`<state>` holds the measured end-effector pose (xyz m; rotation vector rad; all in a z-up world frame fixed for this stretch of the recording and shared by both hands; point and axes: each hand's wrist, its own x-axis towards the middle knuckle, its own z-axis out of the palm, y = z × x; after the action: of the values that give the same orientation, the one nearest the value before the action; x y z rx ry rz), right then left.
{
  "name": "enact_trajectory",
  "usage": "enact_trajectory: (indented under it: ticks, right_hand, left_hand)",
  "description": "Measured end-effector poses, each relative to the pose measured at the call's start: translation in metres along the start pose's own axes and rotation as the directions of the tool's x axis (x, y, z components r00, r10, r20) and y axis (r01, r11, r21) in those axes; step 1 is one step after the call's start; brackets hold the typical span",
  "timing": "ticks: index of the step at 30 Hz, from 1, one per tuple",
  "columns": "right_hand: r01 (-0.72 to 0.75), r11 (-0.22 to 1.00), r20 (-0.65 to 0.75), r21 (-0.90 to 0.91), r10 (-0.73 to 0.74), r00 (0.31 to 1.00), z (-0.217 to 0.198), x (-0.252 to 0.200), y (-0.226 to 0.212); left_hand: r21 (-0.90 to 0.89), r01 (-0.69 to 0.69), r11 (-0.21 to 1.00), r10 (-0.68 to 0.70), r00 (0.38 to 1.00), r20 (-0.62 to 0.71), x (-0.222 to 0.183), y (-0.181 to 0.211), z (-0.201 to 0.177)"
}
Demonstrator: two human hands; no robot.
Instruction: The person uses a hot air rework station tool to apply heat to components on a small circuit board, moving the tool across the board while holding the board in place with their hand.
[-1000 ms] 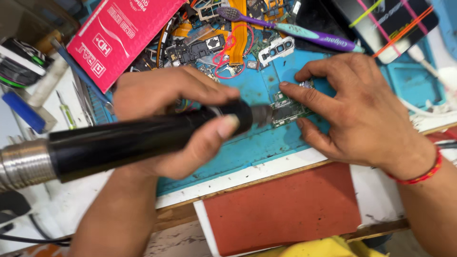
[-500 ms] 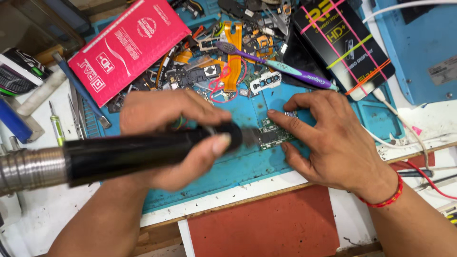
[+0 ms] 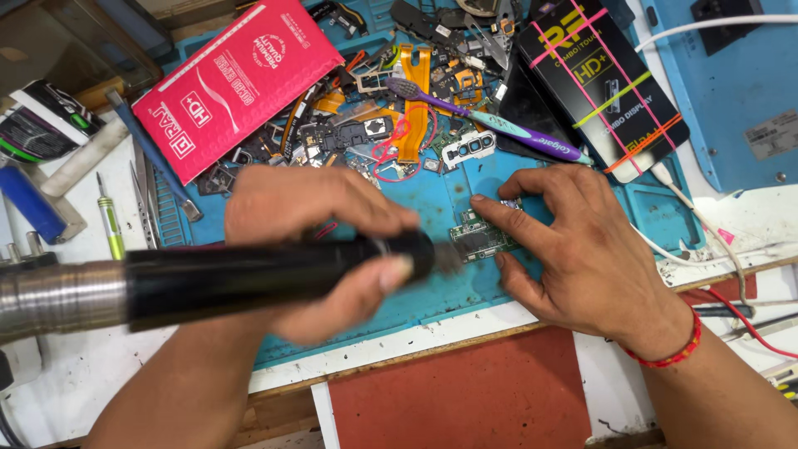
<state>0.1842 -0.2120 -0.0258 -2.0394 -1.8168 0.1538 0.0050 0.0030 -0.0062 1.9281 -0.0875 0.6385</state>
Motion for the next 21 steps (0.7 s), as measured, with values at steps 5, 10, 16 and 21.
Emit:
enact_trajectory:
  ticks: [5,10,16,21]
  right_hand:
    - [-0.006,1.0,0.01,0.006,0.006,1.0,0.001,-0.002,0.002]
    - [0.062,0.996,-0.019,-0.063,-0.063,0.998,0.002,-0.001,0.005]
    - [0.03,0.997,-0.002,-0.077,-0.03,1.0,0.002,-0.003,0.001]
    - [0.027,0.994,0.022,-0.102,-0.025,0.999,0.001,-0.003,0.002]
  left_hand:
    - [0.006,0.022,1.0,-0.022,1.0,-0.016,0.002,0.001,0.001]
    - [-0.04,0.045,0.998,-0.043,0.997,0.057,-0.003,0.012,0.0]
    - [0.007,-0.057,0.998,0.056,0.998,0.042,0.001,0.002,0.002]
    - [0.025,-0.004,1.0,0.004,1.0,0.023,-0.002,0.003,-0.001]
